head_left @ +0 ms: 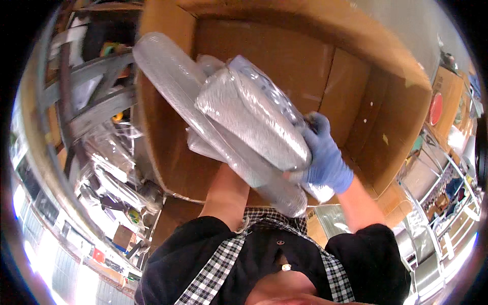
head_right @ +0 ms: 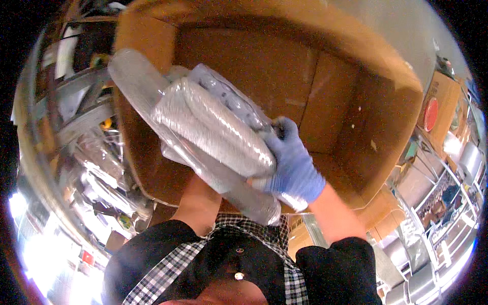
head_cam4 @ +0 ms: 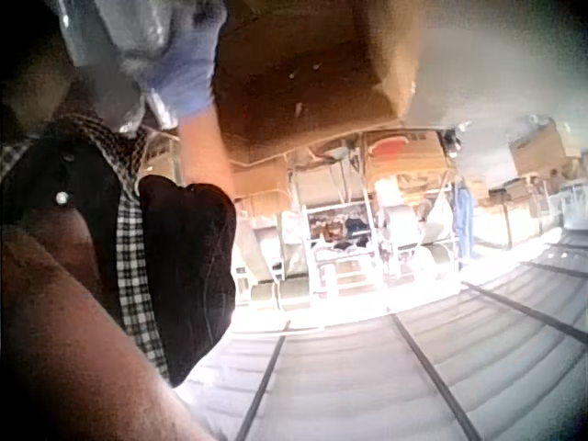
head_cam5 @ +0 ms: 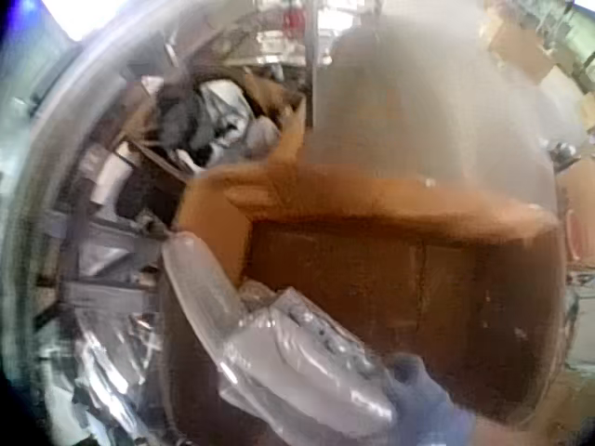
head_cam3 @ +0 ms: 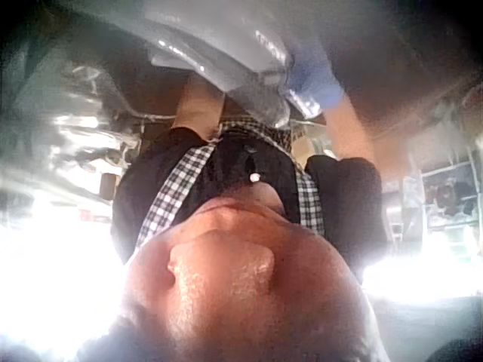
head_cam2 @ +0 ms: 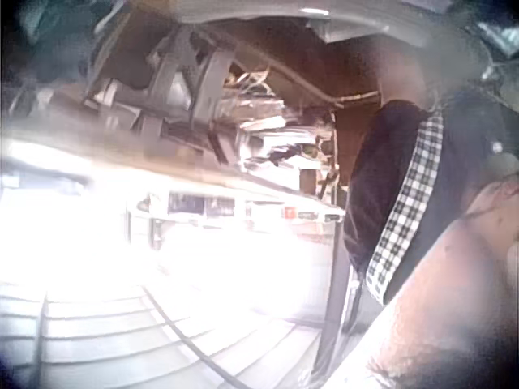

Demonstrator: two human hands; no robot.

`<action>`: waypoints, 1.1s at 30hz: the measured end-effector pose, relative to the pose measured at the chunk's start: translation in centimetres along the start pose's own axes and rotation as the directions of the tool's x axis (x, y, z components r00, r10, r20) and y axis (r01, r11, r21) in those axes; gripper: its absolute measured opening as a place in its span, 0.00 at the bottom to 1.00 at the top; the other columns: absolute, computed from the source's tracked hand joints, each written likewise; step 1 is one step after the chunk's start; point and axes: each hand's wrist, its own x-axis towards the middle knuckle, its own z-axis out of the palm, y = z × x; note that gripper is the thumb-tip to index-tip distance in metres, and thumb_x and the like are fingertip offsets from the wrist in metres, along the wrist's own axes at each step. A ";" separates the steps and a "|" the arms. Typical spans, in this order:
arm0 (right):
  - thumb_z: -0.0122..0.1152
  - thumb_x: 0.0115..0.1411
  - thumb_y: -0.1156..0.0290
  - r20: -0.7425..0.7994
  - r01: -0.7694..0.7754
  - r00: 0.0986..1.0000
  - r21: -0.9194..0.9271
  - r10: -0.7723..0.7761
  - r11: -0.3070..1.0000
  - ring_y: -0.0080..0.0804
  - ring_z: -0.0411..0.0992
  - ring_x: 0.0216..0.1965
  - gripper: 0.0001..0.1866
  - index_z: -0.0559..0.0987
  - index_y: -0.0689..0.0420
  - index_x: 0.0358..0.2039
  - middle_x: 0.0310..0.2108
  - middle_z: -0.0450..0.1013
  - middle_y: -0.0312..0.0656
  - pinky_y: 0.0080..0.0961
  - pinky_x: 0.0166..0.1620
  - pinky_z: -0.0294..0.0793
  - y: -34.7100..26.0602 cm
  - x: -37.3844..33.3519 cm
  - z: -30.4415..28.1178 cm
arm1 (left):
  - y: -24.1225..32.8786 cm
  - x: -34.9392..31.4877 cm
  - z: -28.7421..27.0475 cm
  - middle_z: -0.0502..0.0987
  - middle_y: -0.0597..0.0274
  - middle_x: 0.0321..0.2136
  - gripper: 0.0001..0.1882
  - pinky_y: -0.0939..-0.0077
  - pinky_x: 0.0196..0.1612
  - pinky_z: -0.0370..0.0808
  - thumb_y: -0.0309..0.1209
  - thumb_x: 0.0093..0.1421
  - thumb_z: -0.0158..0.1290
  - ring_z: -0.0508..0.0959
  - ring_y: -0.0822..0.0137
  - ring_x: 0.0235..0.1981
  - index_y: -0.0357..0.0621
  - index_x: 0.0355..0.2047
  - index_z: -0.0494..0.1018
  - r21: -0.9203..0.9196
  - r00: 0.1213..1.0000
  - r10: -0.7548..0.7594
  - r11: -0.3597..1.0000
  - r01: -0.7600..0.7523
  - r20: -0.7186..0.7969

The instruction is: The person retrieves cylindrical parts from a bin and inserts them into grey plastic sleeves. They seal the packages using a tape dispenser and attach a shipping label to each completed item.

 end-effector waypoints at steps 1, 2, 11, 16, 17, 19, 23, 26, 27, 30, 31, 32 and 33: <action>0.79 0.29 0.42 -0.094 -0.017 0.995 -0.018 0.015 1.000 0.61 0.59 0.59 0.51 0.73 0.54 0.54 0.55 0.55 0.58 0.44 0.61 0.62 -2.4 -1.8 0.2 | 0.3 -1.5 0.4 0.61 0.57 0.58 0.33 0.54 0.61 0.59 0.59 0.65 0.36 0.62 0.56 0.58 0.50 0.60 0.59 0.025 1.000 -0.008 1.000 0.008 -0.002; 0.78 0.30 0.40 -0.189 0.025 0.981 -0.119 -0.047 0.993 0.64 0.59 0.59 0.50 0.74 0.54 0.53 0.59 0.54 0.61 0.47 0.61 0.61 -5.1 -3.5 0.1 | 0.6 -2.9 0.9 0.62 0.57 0.57 0.33 0.54 0.60 0.60 0.59 0.65 0.36 0.63 0.56 0.58 0.50 0.60 0.59 0.043 1.000 -0.021 0.999 0.021 0.005; 0.73 0.36 0.40 -0.558 0.029 0.772 -0.445 -0.303 0.895 0.67 0.56 0.59 0.49 0.65 0.44 0.58 0.63 0.51 0.66 0.59 0.56 0.57 -23.4 -15.9 1.9 | 4.5 -14.8 3.0 0.64 0.56 0.55 0.31 0.56 0.58 0.63 0.57 0.65 0.37 0.65 0.56 0.56 0.49 0.59 0.61 0.148 0.987 -0.045 0.989 0.022 0.152; 0.68 0.43 0.32 -0.542 0.156 0.646 -0.595 -0.538 0.788 0.69 0.51 0.64 0.57 0.52 0.39 0.68 0.66 0.46 0.66 0.59 0.60 0.55 -28.7 -19.8 4.5 | 9.0 -26.9 -1.1 0.66 0.55 0.53 0.31 0.57 0.57 0.64 0.56 0.65 0.38 0.66 0.57 0.54 0.48 0.58 0.62 0.164 0.954 0.063 0.980 -0.115 0.294; 0.68 0.43 0.33 -0.532 0.191 0.621 -0.609 -0.575 0.770 0.68 0.51 0.65 0.57 0.52 0.39 0.68 0.67 0.46 0.65 0.59 0.60 0.56 -29.8 -20.3 5.0 | 10.4 -30.0 -2.3 0.66 0.55 0.53 0.30 0.57 0.57 0.64 0.56 0.65 0.38 0.67 0.57 0.54 0.48 0.57 0.63 0.163 0.943 0.098 0.974 -0.156 0.319; 0.71 0.41 0.38 -0.489 0.282 0.570 -0.639 -0.661 0.716 0.68 0.54 0.62 0.53 0.57 0.41 0.65 0.64 0.49 0.63 0.59 0.57 0.58 -33.1 -21.5 5.6 | 12.7 -35.5 -4.3 0.67 0.55 0.52 0.30 0.57 0.56 0.65 0.56 0.65 0.39 0.67 0.57 0.54 0.47 0.57 0.63 0.138 0.910 0.185 0.958 -0.250 0.370; 0.71 0.39 0.42 -0.267 0.526 0.612 -0.565 -0.744 0.636 0.67 0.54 0.61 0.44 0.70 0.44 0.57 0.63 0.51 0.61 0.60 0.56 0.55 -41.1 -23.1 9.2 | 18.0 -48.3 -9.1 0.68 0.55 0.51 0.29 0.58 0.55 0.66 0.55 0.65 0.39 0.68 0.57 0.53 0.47 0.56 0.64 0.039 0.777 0.466 0.847 -0.530 0.423; 0.69 0.39 0.39 -0.124 0.607 0.595 -0.579 -0.794 0.545 0.66 0.50 0.63 0.41 0.74 0.42 0.54 0.64 0.50 0.59 0.62 0.57 0.50 -46.8 -24.3 12.9 | 23.3 -57.5 -10.8 0.69 0.55 0.50 0.29 0.58 0.55 0.67 0.54 0.65 0.40 0.69 0.57 0.52 0.46 0.56 0.64 -0.003 0.622 0.627 0.706 -0.709 0.469; 0.69 0.38 0.40 -0.097 0.645 0.547 -0.584 -0.831 0.493 0.65 0.51 0.62 0.40 0.76 0.44 0.52 0.65 0.50 0.60 0.60 0.58 0.51 -48.8 -24.2 14.1 | 25.6 -60.6 -11.3 0.69 0.55 0.50 0.29 0.59 0.54 0.68 0.54 0.65 0.40 0.70 0.57 0.52 0.46 0.55 0.65 -0.022 0.556 0.685 0.639 -0.769 0.471; 0.69 0.36 0.40 -0.028 0.765 0.377 -0.554 -0.926 0.329 0.65 0.52 0.61 0.40 0.78 0.44 0.51 0.66 0.49 0.58 0.59 0.59 0.50 -55.7 -23.3 17.7 | 33.9 -68.8 -14.2 0.70 0.54 0.49 0.28 0.59 0.54 0.69 0.54 0.65 0.40 0.70 0.57 0.51 0.46 0.55 0.65 -0.095 0.360 0.824 0.441 -0.893 0.438; 0.69 0.36 0.40 0.015 0.783 0.342 -0.558 -0.940 0.276 0.65 0.52 0.61 0.40 0.78 0.43 0.52 0.66 0.49 0.58 0.60 0.59 0.50 -58.0 -23.0 18.6 | 37.1 -71.0 -15.4 0.71 0.54 0.49 0.28 0.59 0.53 0.69 0.54 0.65 0.40 0.71 0.57 0.50 0.46 0.55 0.65 -0.123 0.303 0.861 0.380 -0.917 0.408; 0.69 0.36 0.41 0.058 0.805 0.304 -0.549 -0.951 0.224 0.64 0.52 0.61 0.40 0.78 0.43 0.52 0.66 0.49 0.58 0.61 0.59 0.49 -60.3 -22.5 19.9 | 40.5 -72.8 -17.2 0.71 0.54 0.48 0.28 0.60 0.53 0.69 0.53 0.65 0.40 0.71 0.57 0.50 0.45 0.54 0.66 -0.135 0.263 0.897 0.328 -0.935 0.356; 0.68 0.37 0.41 0.085 0.827 0.244 -0.538 -0.966 0.162 0.63 0.52 0.61 0.39 0.78 0.43 0.52 0.66 0.48 0.57 0.62 0.59 0.49 -62.3 -21.5 21.2 | 43.9 -73.7 -18.9 0.71 0.54 0.48 0.28 0.60 0.53 0.70 0.53 0.65 0.41 0.71 0.57 0.50 0.45 0.54 0.66 -0.139 0.239 0.923 0.290 -0.947 0.301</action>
